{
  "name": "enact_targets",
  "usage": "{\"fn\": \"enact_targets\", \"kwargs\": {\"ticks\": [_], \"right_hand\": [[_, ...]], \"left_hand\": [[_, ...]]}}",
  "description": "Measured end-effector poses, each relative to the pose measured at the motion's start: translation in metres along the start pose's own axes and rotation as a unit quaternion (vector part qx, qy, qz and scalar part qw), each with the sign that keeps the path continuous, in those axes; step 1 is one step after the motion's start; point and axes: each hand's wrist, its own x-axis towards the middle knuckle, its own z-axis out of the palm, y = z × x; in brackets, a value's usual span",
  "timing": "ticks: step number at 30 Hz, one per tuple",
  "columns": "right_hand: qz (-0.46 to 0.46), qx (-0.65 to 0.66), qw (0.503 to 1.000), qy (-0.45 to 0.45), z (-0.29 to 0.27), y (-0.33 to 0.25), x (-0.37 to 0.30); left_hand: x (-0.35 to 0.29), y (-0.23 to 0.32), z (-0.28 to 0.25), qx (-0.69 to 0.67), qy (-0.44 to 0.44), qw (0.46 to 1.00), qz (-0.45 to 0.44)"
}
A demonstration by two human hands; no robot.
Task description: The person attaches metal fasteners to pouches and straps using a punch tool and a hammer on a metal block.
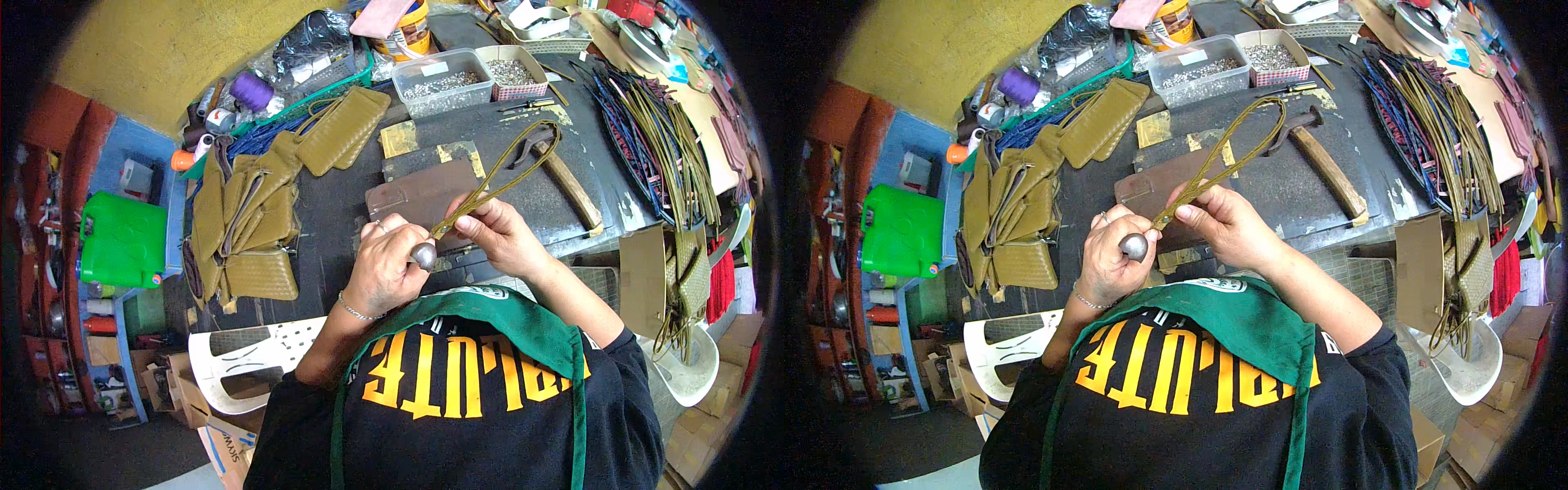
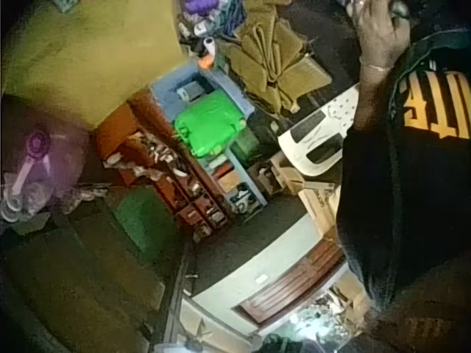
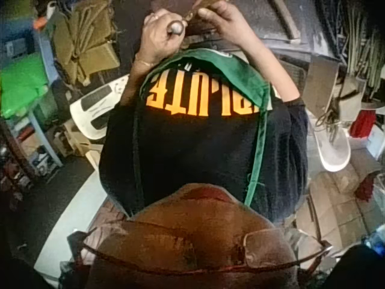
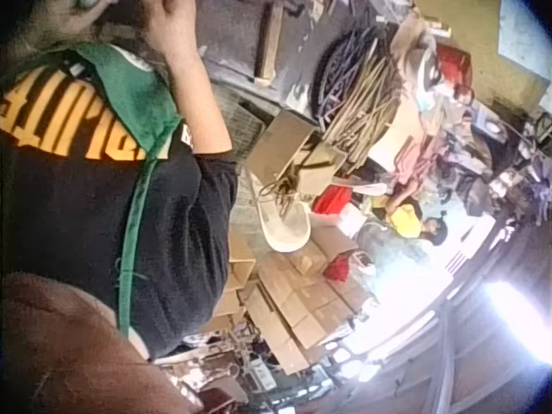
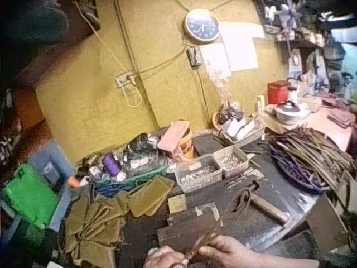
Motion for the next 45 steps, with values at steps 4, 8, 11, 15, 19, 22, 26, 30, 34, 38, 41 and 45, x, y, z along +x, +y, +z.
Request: {"fn": "enact_targets", "kwargs": {"ticks": [4, 8, 11, 15, 19, 22, 26, 30, 34, 38, 41, 45], "right_hand": [[0.001, -0.067, 0.997, -0.026, -0.014, -0.005, -0.002], [0.022, 0.016, 0.999, -0.019, -0.022, -0.006, -0.011], [-0.049, -0.142, 0.986, -0.069, -0.031, 0.015, -0.023], [-0.110, -0.139, 0.979, -0.100, -0.037, 0.034, -0.031], [-0.082, -0.084, 0.991, -0.061, -0.042, 0.018, -0.058], [-0.129, -0.235, 0.960, 0.078, -0.074, -0.029, -0.102], [-0.168, -0.275, 0.786, 0.527, -0.126, -0.097, -0.206], [-0.275, -0.249, 0.577, 0.727, -0.195, -0.138, -0.335], [-0.135, -0.292, 0.430, 0.844, -0.249, -0.161, -0.404], [0.052, -0.176, 0.411, 0.893, -0.358, -0.106, -0.504], [0.005, -0.119, 0.671, 0.731, -0.257, -0.057, -0.388], [0.071, -0.165, 0.651, 0.738, -0.240, -0.037, -0.395]], "left_hand": [[0.007, 0.007, 0.006, 0.015, -0.006, 1.000, 0.018], [0.008, 0.004, 0.023, -0.170, 0.002, 0.984, -0.057], [0.007, 0.014, 0.055, -0.491, 0.055, 0.855, -0.160], [0.012, 0.015, 0.078, -0.361, 0.146, 0.916, -0.101], [0.041, 0.022, 0.072, -0.281, 0.076, 0.955, -0.058], [0.068, -0.009, 0.073, -0.383, 0.175, 0.894, -0.155], [0.059, -0.095, 0.041, -0.394, 0.286, 0.808, -0.332], [0.010, -0.168, 0.020, -0.338, 0.350, 0.783, -0.387], [-0.040, -0.218, 0.007, -0.211, 0.340, 0.753, -0.523], [-0.022, -0.246, 0.041, -0.128, 0.298, 0.706, -0.629], [-0.045, -0.248, 0.026, -0.123, 0.359, 0.720, -0.582], [0.000, -0.234, 0.035, -0.124, 0.341, 0.688, -0.628]]}}
